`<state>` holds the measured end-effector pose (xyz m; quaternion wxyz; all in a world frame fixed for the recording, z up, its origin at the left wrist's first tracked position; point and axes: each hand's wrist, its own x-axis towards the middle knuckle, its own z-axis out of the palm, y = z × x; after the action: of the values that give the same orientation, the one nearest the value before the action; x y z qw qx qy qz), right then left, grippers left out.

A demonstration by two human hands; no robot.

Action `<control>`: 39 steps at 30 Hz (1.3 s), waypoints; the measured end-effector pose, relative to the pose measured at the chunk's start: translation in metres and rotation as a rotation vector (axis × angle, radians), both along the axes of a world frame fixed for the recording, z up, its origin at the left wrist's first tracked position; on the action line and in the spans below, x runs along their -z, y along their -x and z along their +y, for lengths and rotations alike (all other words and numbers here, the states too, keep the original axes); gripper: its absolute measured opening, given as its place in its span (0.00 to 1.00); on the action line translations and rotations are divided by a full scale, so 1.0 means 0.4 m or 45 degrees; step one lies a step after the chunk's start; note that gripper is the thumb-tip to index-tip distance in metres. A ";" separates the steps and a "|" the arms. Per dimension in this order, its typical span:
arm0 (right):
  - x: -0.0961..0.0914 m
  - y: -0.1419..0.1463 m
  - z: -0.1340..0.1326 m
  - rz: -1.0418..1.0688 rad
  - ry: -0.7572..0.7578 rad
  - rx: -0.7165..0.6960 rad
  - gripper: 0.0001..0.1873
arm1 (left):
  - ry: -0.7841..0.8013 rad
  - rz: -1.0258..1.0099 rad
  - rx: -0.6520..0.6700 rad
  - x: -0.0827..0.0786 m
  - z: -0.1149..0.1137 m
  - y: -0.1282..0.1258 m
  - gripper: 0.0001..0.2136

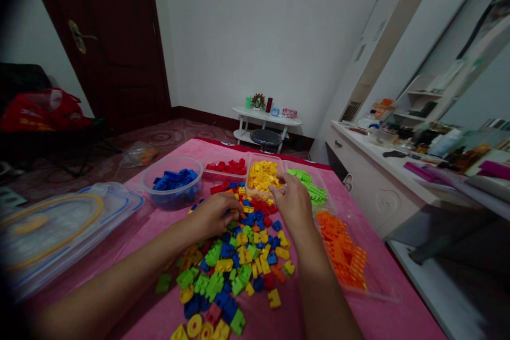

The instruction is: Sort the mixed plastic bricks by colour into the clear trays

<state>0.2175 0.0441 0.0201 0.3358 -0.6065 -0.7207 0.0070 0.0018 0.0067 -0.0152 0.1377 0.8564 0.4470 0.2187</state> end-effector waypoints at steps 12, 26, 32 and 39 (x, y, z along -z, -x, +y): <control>0.110 0.038 -0.013 -0.447 0.459 -0.348 0.24 | -0.151 -0.061 -0.356 0.056 0.040 0.022 0.23; 0.041 0.006 -0.026 -0.413 0.552 -0.150 0.12 | 0.020 -0.217 -0.195 0.096 0.099 0.070 0.19; 0.043 -0.021 -0.024 -0.469 0.656 -0.049 0.10 | 0.235 -0.431 -0.167 0.068 0.089 0.076 0.19; 0.051 -0.020 -0.034 -0.488 0.655 -0.074 0.12 | 0.535 -0.290 0.020 0.029 0.082 0.118 0.20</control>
<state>0.2254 0.0305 -0.0004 0.0294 -0.6409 -0.7624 0.0842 -0.0453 0.0396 -0.0270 0.3641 0.7823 0.4575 0.2148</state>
